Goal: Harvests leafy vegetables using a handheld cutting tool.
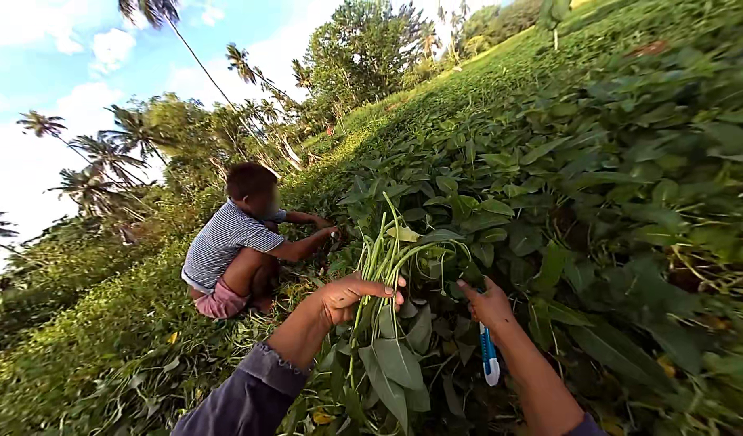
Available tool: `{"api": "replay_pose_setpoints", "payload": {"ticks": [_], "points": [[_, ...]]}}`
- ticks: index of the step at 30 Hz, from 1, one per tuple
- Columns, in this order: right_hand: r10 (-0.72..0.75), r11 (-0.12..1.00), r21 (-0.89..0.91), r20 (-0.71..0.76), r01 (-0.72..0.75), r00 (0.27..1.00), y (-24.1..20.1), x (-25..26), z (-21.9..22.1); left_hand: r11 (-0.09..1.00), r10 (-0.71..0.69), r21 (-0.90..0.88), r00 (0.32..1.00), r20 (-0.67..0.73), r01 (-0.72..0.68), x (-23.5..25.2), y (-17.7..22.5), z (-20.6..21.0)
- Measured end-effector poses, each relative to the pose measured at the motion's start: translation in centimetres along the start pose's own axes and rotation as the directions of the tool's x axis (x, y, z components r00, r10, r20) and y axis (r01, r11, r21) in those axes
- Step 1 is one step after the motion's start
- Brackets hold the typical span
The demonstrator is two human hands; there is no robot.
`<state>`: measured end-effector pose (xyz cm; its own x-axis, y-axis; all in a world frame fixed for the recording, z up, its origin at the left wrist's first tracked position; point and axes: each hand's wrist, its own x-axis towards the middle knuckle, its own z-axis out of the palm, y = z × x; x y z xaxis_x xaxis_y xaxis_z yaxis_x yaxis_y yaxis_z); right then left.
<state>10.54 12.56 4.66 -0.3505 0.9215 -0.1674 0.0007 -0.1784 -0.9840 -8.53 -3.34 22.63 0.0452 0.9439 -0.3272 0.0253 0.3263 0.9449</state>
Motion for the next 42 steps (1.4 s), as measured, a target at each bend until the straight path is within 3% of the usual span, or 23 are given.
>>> {"api": "replay_pose_setpoints", "payload": {"ticks": [5, 8, 12, 15, 19, 22, 25, 29, 32, 35, 37, 40, 42], "points": [[0.123, 0.992, 0.040, -0.100, -0.120, 0.987, 2.3, 0.8, -2.3, 0.983, 0.098, -0.142, 0.983, -0.154, -0.120, -3.5, -1.3, -2.1], [0.259, 0.966, -0.007, 0.018, -0.259, 0.966, 3.5, 1.0, -2.5, 0.963, 0.146, -0.172, 0.941, -0.305, -0.205, -7.5, -0.4, -3.4], [0.347, 0.927, 0.073, 0.207, -0.368, 0.915, 5.9, 2.1, -1.2, 0.958, 0.229, -0.050, 0.857, -0.461, -0.283, -12.0, 0.8, -5.6], [0.343, 0.937, 0.005, 0.185, -0.349, 0.921, 6.8, 2.8, -0.8, 0.963, 0.250, 0.071, 0.765, -0.593, -0.260, -13.9, 1.3, -6.3], [0.113, 0.992, -0.096, 0.372, -0.083, 0.921, 3.0, 1.9, -1.0, 0.974, 0.222, 0.123, 0.704, -0.675, -0.190, -14.6, 1.1, -6.5], [-0.119, 0.991, 0.112, 0.448, 0.076, 0.886, -3.5, -0.8, -0.3, 0.964, 0.248, 0.237, 0.720, -0.648, -0.119, -13.5, 1.0, -6.0], [-0.305, 0.908, 0.389, 0.354, 0.157, 0.884, -10.6, -4.2, -0.1, 0.933, 0.304, 0.338, 0.778, -0.550, -0.126, -11.0, 1.2, -4.8], [-0.452, 0.828, 0.434, 0.144, 0.355, 0.880, -16.5, -8.5, -0.5, 0.890, 0.375, 0.388, 0.871, -0.319, -0.241, -6.4, 1.8, -1.5], [-0.523, 0.791, 0.347, -0.043, 0.503, 0.852, -16.6, -9.6, 0.2, 0.927, 0.304, 0.274, 0.940, -0.151, -0.256, -3.3, 1.6, 1.5], [-0.442, 0.843, 0.266, -0.152, 0.467, 0.884, -13.8, -8.2, 1.6, 0.989, 0.122, 0.105, 0.975, -0.186, -0.104, -1.2, 0.4, 4.5], [-0.340, 0.911, 0.202, -0.127, 0.360, 0.932, -11.7, -7.1, 1.8, 1.000, -0.010, 0.027, 0.969, -0.245, 0.017, -0.4, -0.3, 5.6], [-0.151, 0.988, 0.034, 0.114, 0.148, 0.982, -9.1, -6.1, 0.0, 0.993, -0.117, -0.027, 0.968, -0.221, 0.114, -0.2, -2.1, 4.3], [-0.038, 0.999, -0.014, 0.271, 0.043, 0.962, -7.7, -5.5, -2.1, 0.990, -0.141, -0.013, 0.967, -0.212, 0.142, -0.5, -3.4, 2.7]]}}
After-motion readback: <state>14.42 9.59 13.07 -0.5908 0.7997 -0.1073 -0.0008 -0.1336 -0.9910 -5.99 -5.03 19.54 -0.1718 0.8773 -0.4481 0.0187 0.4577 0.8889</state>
